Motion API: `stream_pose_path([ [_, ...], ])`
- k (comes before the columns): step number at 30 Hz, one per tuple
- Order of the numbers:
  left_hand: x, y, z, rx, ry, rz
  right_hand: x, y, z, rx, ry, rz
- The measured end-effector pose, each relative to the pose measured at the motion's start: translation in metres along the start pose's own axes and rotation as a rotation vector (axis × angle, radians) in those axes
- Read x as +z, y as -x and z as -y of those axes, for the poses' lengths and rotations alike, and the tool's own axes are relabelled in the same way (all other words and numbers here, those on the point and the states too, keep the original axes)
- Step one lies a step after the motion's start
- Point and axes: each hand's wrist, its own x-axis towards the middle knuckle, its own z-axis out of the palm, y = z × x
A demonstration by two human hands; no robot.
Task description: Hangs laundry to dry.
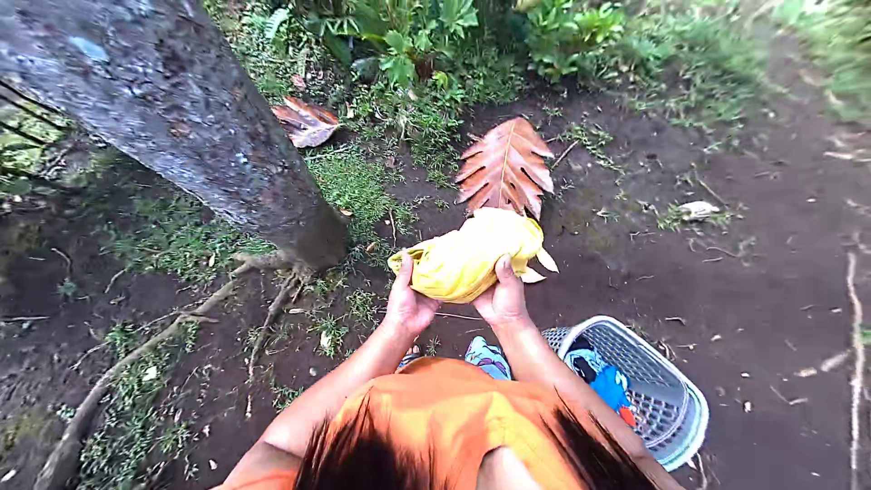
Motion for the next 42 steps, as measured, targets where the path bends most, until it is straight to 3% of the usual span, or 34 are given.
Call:
stream_pose_path([
  [3, 0.024, -0.005, -0.012, 0.205, 0.037, -0.123, 0.010, -0.003, 0.001, 0.075, -0.106, -0.070],
  [6, 0.050, 0.002, -0.016, 0.279, -0.044, -0.064, 0.002, -0.018, 0.008, 0.166, -0.145, -0.056],
  [9, 0.066, 0.001, -0.012, 0.278, -0.039, 0.005, -0.014, -0.036, 0.011, 0.196, -0.250, 0.077],
  [11, 0.072, -0.011, -0.008, 0.242, -0.022, 0.042, -0.018, -0.059, 0.016, 0.140, -0.292, 0.183],
  [15, 0.074, -0.040, -0.007, 0.030, -0.085, -0.039, -0.004, -0.121, 0.043, -0.058, -0.253, 0.528],
  [17, 0.076, -0.049, -0.012, -0.087, -0.186, 0.055, 0.011, -0.141, 0.059, -0.168, -0.128, 0.502],
  [19, 0.081, -0.059, -0.018, -0.126, -0.084, 0.224, 0.022, -0.152, 0.075, -0.160, -0.082, 0.617],
  [22, 0.107, -0.078, -0.020, 0.125, 0.167, 0.214, 0.032, -0.167, 0.088, -0.088, -0.118, 0.876],
  [24, 0.121, -0.092, -0.024, 0.395, 0.162, 0.192, 0.034, -0.176, 0.093, -0.073, -0.162, 0.866],
  [27, 0.123, -0.104, -0.040, 0.791, -0.231, 0.401, 0.027, -0.195, 0.098, 0.097, -0.166, 0.654],
  [30, 0.128, -0.096, -0.063, 0.934, -0.795, 0.621, 0.026, -0.217, 0.092, 0.448, -0.007, 0.607],
  [35, 0.130, -0.093, -0.071, 1.052, -1.521, 0.904, 0.077, -0.241, 0.069, 0.792, 0.824, 0.722],
  [38, 0.117, -0.104, -0.067, 0.962, -1.915, 0.993, 0.110, -0.247, 0.031, 0.743, 1.429, 0.931],
  [42, 0.080, -0.130, -0.060, 0.412, -2.503, 0.801, 0.121, -0.251, -0.051, 0.440, 1.774, 1.053],
])
